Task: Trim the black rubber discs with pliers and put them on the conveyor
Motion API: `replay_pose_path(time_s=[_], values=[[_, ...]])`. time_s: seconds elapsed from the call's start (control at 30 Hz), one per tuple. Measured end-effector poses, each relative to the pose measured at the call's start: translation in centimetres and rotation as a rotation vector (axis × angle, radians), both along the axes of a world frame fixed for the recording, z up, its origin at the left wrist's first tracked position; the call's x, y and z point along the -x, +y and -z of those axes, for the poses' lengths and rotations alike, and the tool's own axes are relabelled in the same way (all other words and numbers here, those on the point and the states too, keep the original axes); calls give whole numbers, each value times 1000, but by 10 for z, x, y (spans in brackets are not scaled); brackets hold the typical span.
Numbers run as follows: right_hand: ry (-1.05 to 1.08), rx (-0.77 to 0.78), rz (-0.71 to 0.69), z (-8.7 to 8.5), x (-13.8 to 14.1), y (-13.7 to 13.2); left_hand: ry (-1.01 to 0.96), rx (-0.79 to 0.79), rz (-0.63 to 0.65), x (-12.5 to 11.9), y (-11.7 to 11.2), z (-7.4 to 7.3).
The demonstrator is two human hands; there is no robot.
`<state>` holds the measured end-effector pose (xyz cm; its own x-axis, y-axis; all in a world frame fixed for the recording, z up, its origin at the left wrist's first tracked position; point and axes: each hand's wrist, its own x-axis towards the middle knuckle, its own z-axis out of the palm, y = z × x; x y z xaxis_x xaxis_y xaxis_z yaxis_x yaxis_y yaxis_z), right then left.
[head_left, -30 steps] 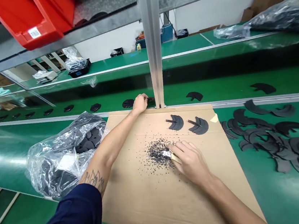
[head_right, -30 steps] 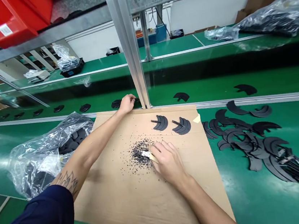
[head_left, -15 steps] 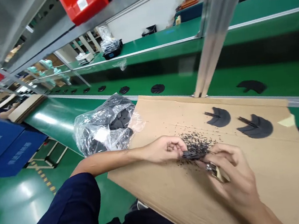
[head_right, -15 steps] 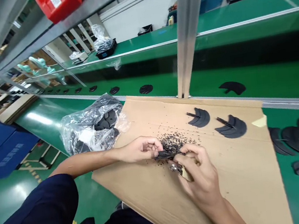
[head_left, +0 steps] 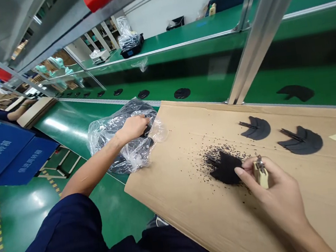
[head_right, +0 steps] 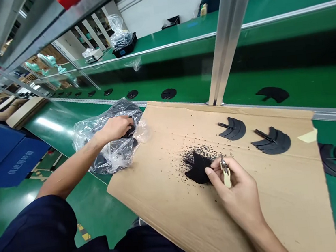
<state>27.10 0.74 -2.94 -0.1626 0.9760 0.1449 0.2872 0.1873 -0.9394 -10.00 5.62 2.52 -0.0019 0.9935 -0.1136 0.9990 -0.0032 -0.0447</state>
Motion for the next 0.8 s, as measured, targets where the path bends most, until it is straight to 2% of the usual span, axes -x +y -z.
replay_pose_path(time_s=[0.13, 0.2, 0.27, 0.33, 0.4, 0.47, 0.53, 0.6, 0.67, 0.73, 0.8], values=[[19, 92, 57, -3, 0, 2, 0, -18, 15, 22, 2, 7], [23, 121, 75, -4, -1, 3, -15, -63, 32, 25, -6, 3], [23, 137, 86, -4, -2, 3, -161, -172, 50, 23, -16, -4], [35, 140, 80, -3, -3, 4, -542, -302, 56, 13, -27, -6], [66, 135, 59, -2, -5, 5, -1057, -329, 12, -6, -36, -2], [97, 126, 44, -1, -6, 6, -1464, -200, -86, -32, -42, 10], [112, 112, 40, 1, -7, 6, -1697, -34, -192, -59, -45, 26], [114, 99, 43, 2, -7, 6, -1812, 90, -266, -82, -46, 39], [121, 97, 46, 2, -7, 5, -1841, 164, -287, -100, -47, 49], [137, 107, 42, 2, -7, 3, -1800, 187, -234, -115, -49, 54], [153, 123, 27, 2, -6, 0, -1723, 166, -103, -130, -51, 57]])
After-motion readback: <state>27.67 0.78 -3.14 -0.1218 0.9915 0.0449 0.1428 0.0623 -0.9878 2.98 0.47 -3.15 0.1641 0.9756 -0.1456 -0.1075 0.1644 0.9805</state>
